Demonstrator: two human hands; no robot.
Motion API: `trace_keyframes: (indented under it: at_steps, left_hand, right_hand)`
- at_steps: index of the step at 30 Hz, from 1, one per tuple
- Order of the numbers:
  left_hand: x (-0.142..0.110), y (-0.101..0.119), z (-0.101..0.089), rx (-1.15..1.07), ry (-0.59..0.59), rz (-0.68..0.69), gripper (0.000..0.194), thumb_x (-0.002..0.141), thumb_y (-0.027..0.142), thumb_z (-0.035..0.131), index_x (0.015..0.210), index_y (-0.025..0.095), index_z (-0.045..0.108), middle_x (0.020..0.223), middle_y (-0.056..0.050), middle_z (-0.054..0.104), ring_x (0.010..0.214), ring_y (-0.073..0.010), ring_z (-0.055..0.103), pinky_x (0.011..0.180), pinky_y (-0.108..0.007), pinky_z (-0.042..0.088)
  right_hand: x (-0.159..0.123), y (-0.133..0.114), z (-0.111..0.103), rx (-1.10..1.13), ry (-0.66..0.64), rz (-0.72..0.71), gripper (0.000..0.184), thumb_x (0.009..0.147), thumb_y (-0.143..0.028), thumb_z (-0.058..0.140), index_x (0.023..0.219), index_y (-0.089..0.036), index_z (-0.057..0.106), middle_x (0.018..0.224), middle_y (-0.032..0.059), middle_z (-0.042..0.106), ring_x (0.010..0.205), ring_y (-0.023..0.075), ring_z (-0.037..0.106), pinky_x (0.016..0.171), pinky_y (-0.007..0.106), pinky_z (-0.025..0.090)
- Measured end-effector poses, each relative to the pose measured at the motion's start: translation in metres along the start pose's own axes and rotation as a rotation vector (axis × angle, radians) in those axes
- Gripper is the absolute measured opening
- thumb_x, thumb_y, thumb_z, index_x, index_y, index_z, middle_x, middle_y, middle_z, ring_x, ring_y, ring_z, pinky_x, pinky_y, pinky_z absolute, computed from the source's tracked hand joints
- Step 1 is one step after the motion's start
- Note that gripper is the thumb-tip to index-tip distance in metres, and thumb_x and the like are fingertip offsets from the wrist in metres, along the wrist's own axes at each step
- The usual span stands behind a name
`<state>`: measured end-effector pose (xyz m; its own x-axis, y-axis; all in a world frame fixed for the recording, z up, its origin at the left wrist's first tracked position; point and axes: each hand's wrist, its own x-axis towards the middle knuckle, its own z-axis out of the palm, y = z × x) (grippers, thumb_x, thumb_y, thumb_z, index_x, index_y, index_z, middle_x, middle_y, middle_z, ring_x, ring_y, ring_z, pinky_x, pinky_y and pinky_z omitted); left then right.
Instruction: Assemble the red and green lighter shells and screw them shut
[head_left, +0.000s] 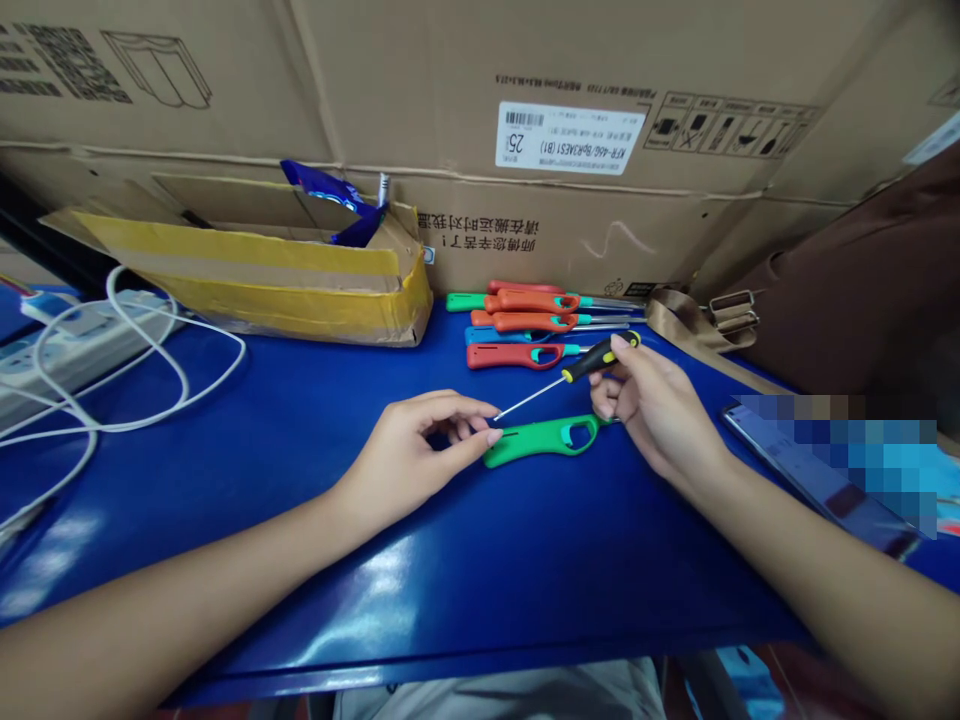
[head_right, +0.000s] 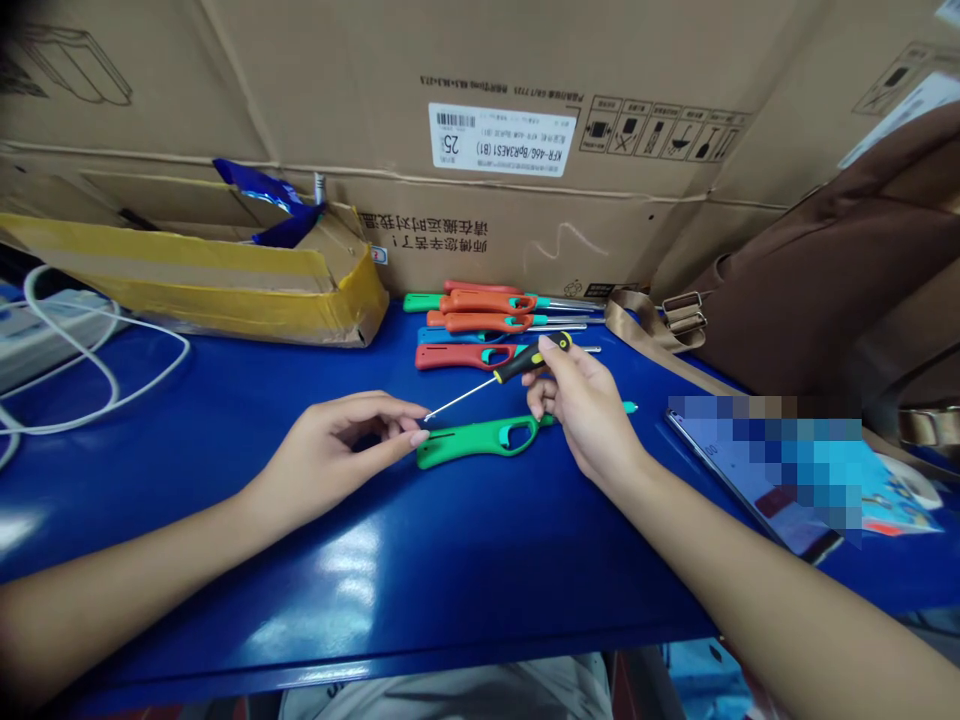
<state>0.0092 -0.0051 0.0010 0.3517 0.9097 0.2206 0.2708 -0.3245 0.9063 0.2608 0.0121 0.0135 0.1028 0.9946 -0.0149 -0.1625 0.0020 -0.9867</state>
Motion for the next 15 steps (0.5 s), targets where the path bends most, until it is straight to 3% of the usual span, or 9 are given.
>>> trace_keyframes:
  at_steps: [15]
  left_hand:
    - [0.0003,-0.0036,-0.0008,-0.118,-0.027,-0.153,0.017,0.085,0.033,0.078,0.092,0.018,0.08,0.083,-0.002,0.08,0.071,-0.0134,0.07,0.066,-0.022,0.055]
  right_hand:
    - [-0.0054,0.0004,0.0038,-0.021,-0.056,-0.011,0.036,0.081,-0.053,0.077,0.08,-0.021,0.06,0.073,-0.0021,0.064,0.045,0.0077,0.052,0.045,0.024,0.037]
